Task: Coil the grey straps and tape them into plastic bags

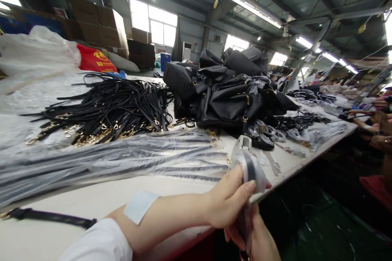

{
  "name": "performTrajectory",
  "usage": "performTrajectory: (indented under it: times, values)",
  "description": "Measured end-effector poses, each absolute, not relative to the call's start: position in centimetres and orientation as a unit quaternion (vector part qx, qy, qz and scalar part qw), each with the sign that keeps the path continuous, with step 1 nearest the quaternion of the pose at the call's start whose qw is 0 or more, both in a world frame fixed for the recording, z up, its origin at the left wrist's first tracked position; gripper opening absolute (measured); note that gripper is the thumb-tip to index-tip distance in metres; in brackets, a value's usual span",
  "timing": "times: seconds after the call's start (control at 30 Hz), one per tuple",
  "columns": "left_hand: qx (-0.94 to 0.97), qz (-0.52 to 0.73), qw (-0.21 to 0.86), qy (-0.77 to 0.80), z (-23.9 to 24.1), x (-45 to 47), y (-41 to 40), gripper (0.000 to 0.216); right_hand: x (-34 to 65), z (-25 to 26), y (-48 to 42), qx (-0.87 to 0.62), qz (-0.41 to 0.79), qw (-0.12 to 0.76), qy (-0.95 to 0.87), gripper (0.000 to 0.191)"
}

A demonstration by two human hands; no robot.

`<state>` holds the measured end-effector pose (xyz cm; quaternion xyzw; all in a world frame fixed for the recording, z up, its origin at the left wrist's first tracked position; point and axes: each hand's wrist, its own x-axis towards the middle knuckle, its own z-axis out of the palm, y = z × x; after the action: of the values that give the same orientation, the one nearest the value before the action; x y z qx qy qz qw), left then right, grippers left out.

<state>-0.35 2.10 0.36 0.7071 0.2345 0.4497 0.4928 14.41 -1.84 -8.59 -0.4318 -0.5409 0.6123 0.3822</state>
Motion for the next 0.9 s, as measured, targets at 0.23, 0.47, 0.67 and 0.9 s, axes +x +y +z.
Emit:
performTrajectory:
  times: [0.23,0.47,0.67,0.9]
  values:
    - [0.908,0.272,0.214,0.238,0.9,-1.8,4.0,0.010,14.7,-3.6,-3.3,-0.402,0.694,0.424,-0.421,0.038]
    - [0.917,0.231,0.212,0.245,1.4,-2.2,4.1,0.018,16.9,-1.8,-3.5,-0.365,0.734,0.420,-0.391,0.043]
    - [0.844,0.157,0.453,0.242,1.4,-2.2,4.6,0.030,19.0,0.1,-3.6,-0.425,0.265,0.490,-0.714,0.044]
    - [0.607,0.039,0.769,0.197,-1.5,-0.4,5.0,0.040,18.2,-2.0,-1.5,-0.382,0.115,0.243,-0.884,0.054]
